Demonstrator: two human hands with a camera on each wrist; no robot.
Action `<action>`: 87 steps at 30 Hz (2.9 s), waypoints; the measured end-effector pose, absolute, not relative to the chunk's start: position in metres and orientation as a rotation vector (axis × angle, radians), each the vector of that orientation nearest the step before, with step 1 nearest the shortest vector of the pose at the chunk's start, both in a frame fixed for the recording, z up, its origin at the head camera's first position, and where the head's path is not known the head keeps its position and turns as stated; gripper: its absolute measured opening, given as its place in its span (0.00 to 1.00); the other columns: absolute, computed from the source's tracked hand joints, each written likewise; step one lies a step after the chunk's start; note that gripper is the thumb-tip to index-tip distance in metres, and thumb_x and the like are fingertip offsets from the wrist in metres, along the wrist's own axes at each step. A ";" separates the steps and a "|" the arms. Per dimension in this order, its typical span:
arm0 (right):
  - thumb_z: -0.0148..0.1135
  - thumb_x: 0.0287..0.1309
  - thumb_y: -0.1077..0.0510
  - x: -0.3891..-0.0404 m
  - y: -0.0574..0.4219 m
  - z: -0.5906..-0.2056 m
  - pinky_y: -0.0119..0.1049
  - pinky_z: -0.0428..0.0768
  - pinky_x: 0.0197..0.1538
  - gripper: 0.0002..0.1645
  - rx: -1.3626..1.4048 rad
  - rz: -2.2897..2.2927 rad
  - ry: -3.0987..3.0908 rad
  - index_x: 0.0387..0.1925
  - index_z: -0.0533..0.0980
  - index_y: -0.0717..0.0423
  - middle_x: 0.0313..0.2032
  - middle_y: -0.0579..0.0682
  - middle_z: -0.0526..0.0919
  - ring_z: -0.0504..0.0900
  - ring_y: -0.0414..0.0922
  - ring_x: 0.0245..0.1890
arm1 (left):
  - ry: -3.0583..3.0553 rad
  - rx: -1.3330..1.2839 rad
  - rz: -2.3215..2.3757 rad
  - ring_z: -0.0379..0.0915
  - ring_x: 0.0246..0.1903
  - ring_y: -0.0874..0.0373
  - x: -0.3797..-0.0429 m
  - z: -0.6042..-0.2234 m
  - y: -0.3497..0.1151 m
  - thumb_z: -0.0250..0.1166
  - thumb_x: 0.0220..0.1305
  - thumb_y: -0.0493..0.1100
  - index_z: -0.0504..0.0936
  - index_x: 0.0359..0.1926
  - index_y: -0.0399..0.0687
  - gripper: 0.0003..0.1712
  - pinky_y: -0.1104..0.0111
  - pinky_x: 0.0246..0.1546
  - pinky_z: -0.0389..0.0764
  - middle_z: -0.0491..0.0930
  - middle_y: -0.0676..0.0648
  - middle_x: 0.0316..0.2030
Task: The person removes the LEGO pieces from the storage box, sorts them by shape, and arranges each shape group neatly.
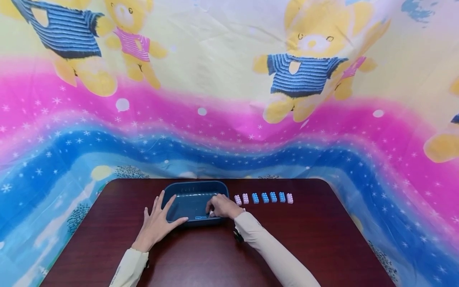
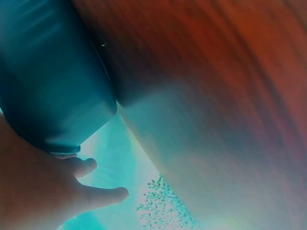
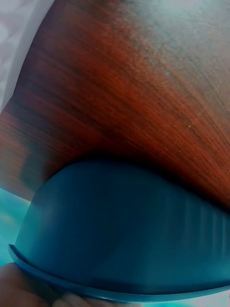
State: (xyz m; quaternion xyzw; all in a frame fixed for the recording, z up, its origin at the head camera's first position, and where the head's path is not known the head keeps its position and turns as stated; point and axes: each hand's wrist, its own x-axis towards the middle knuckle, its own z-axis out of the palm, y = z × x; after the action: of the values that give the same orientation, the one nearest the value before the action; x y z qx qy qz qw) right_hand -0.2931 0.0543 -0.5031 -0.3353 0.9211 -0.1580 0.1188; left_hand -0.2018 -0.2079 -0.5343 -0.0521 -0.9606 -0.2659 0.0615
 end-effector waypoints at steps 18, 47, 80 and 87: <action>0.70 0.71 0.58 -0.291 0.058 -0.503 0.23 0.78 0.33 0.07 -1.107 -0.671 2.682 0.41 0.92 0.51 0.32 0.40 0.89 0.82 0.30 0.25 | -2.912 -0.164 -0.809 0.37 0.80 0.27 -0.201 -0.534 -0.208 0.66 0.61 0.78 0.58 0.84 0.50 0.62 0.22 0.69 0.37 0.37 0.33 0.84; 0.78 0.61 0.59 -0.288 0.068 -0.502 0.35 0.84 0.56 0.23 -1.046 -0.783 2.739 0.57 0.86 0.60 0.56 0.56 0.86 0.84 0.47 0.54 | -2.941 -0.180 -0.808 0.37 0.80 0.27 -0.202 -0.535 -0.204 0.65 0.62 0.79 0.57 0.85 0.51 0.62 0.22 0.69 0.36 0.35 0.34 0.84; 0.65 0.74 0.60 -0.291 0.121 -0.487 0.48 0.83 0.60 0.25 -1.058 -1.173 2.656 0.69 0.78 0.61 0.65 0.60 0.80 0.79 0.55 0.66 | -2.921 -0.191 -0.837 0.37 0.80 0.27 -0.200 -0.531 -0.208 0.68 0.61 0.76 0.58 0.84 0.49 0.62 0.21 0.68 0.37 0.36 0.34 0.84; 0.67 0.72 0.62 -0.296 0.140 -0.490 0.49 0.86 0.47 0.25 -1.032 -1.250 2.695 0.67 0.78 0.65 0.62 0.61 0.82 0.87 0.57 0.49 | -2.913 -0.197 -0.832 0.37 0.80 0.27 -0.201 -0.532 -0.208 0.68 0.61 0.76 0.58 0.84 0.49 0.61 0.21 0.68 0.37 0.36 0.34 0.84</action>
State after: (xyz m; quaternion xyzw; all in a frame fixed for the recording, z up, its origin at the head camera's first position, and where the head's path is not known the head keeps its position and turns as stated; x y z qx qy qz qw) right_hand -0.2962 0.1396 -0.4902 -0.3282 0.8569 -0.3975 -0.0016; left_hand -0.2006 -0.2084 -0.5316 -0.0648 -0.9582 -0.2737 0.0528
